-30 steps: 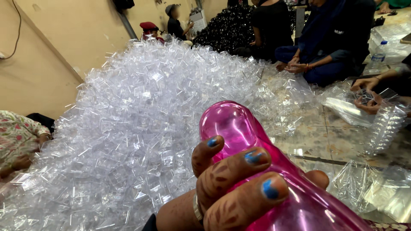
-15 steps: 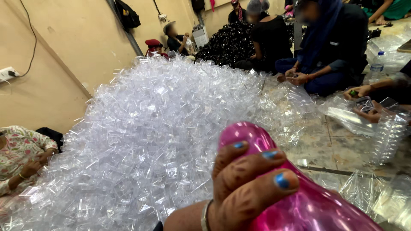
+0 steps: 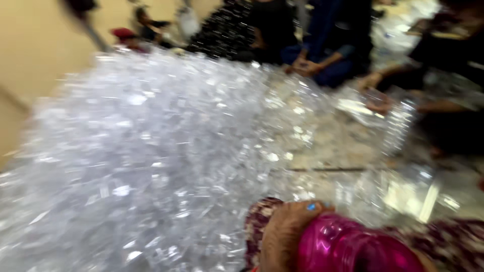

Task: The person sits on the floor among piles of clear plastic parts and snaps lids onto small transparent plastic boxes one at a time, pressing each lid closed by hand and setting finished boxes aside. At the start they briefly handle a pink bottle with a pink cap before beginning the box assembly.

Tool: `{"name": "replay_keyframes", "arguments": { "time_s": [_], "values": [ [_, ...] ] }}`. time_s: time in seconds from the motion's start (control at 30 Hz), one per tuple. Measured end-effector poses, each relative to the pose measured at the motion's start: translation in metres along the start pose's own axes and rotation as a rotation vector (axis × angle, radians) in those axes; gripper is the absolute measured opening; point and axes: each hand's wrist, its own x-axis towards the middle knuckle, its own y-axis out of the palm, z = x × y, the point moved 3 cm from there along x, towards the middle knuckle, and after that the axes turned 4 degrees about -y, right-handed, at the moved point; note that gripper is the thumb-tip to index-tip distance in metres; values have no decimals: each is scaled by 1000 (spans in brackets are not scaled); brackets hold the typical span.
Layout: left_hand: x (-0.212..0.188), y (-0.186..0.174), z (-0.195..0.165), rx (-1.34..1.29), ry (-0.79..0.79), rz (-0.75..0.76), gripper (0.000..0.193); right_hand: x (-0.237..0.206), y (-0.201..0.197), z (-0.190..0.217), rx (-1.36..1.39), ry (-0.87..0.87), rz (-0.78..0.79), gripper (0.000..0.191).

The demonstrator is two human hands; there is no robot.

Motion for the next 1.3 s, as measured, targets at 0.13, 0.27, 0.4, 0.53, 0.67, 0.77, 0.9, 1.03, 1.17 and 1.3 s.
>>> {"name": "replay_keyframes", "arguments": {
  "time_s": [0.13,0.27,0.4,0.53,0.67,0.77,0.9,1.03,1.17,1.3],
  "values": [
    [-80,47,27,23,-280,364,68,-43,42,84,-19,-217,366,76],
    [-139,84,41,-97,-481,618,82,-64,77,161,-543,-304,612,65],
    [-159,85,39,55,-536,547,83,-63,104,201,-734,-340,686,60],
    [-165,84,35,180,-497,534,82,-74,119,209,-860,-213,815,59],
    [-171,91,37,68,-556,610,83,-81,126,201,-1049,-271,934,62],
    [-170,90,36,58,-555,574,85,-75,124,188,-1108,-106,808,67],
    [-161,89,45,70,-705,646,81,-72,127,160,-1476,266,552,61],
    [-150,86,51,30,-852,673,83,-71,141,165,-1352,-93,562,50],
    [-148,87,46,111,-857,694,81,-65,137,187,-1108,-496,695,44],
    [-146,88,46,75,-789,699,86,-71,137,186,-1137,-271,687,46]
  ]
}}
